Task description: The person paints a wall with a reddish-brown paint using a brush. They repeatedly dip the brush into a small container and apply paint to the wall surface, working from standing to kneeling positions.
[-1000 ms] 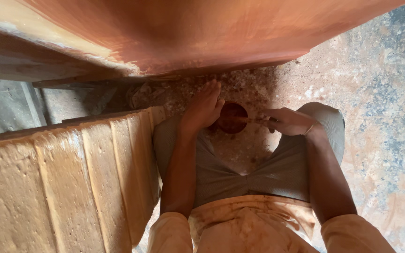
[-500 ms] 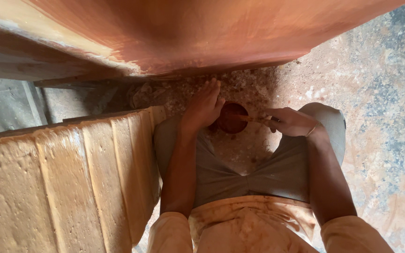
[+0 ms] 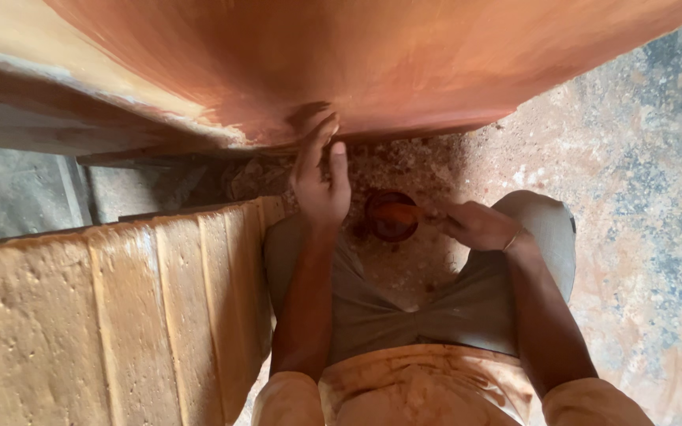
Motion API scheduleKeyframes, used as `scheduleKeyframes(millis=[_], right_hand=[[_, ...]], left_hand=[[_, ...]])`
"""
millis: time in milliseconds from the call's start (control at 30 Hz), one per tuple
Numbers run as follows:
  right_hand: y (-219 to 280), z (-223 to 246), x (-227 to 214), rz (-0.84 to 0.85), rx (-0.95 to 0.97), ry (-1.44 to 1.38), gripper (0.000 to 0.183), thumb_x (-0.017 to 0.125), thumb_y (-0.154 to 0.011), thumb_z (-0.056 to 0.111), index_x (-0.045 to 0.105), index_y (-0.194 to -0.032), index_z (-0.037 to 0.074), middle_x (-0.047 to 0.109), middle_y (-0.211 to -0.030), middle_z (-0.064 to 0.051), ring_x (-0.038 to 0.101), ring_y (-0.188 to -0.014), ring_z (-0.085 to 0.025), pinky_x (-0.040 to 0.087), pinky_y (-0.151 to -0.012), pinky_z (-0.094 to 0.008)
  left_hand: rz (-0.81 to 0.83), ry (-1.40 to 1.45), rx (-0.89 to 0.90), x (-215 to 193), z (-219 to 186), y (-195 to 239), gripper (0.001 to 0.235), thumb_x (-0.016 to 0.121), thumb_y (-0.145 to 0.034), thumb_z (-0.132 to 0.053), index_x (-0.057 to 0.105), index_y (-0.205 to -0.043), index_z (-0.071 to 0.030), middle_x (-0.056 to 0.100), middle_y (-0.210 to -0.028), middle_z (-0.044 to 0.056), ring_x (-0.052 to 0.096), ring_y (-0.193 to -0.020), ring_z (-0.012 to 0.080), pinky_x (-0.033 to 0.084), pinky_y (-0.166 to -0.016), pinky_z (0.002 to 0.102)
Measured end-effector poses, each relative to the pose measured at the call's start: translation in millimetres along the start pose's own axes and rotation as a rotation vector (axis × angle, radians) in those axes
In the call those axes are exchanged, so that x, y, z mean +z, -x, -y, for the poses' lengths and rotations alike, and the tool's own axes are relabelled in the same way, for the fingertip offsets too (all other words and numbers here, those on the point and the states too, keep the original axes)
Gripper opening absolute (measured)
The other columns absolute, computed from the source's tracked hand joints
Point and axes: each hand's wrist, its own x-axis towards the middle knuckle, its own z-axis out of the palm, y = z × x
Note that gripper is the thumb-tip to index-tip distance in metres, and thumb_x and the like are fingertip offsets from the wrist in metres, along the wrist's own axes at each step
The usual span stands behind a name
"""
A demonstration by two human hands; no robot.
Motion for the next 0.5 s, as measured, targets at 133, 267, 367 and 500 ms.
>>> scheduleKeyframes(millis=[133,267,367,500], right_hand=[[1,4,2,0.062,0.055,-0.133,0.048,0.056,-0.097,0.023,0.054,-0.144,0.014,0.079,-0.103,-0.016,0.076,-0.093,-0.030,0.059,-0.085,-0.042],[4,12,-3,0.027,0.107,-0.021,0.049,0.057,-0.099,0.022,0.048,-0.147,0.012,0.075,-0.111,-0.017,0.074,-0.096,-0.030,0.057,-0.088,-0.042],[9,23,-10,-0.030,-0.069,-0.218,0.058,0.057,-0.095,0.018,0.041,-0.150,0.011,0.071,-0.123,-0.013,0.072,-0.101,-0.025,0.055,-0.090,-0.040],[14,53,-9,-0.084,-0.092,-0.384,0.049,0.054,-0.099,0.021,0.048,-0.146,0.012,0.072,-0.111,-0.011,0.074,-0.096,-0.023,0.058,-0.088,-0.036]], left_hand=[[-0.190,0.092,0.068,-2,0,-5,0.026,0.055,-0.109,-0.012,0.065,-0.131,-0.003,0.066,-0.133,0.014,0.068,-0.120,0.0258,0.061,-0.104,0.038],[-0.302,0.080,0.047,-8,-5,3,0.026,0.055,-0.109,-0.007,0.058,-0.135,-0.003,0.054,-0.134,0.010,0.059,-0.114,0.0208,0.053,-0.100,0.034],[-0.352,0.093,0.050,-10,-5,2,0.033,0.054,-0.111,-0.006,0.050,-0.143,-0.002,0.043,-0.146,0.012,0.053,-0.123,0.0219,0.049,-0.105,0.034],[-0.439,0.157,0.055,-11,1,-7,0.040,0.050,-0.113,-0.016,0.040,-0.147,0.000,0.031,-0.161,0.017,0.046,-0.141,0.0290,0.047,-0.112,0.038]])
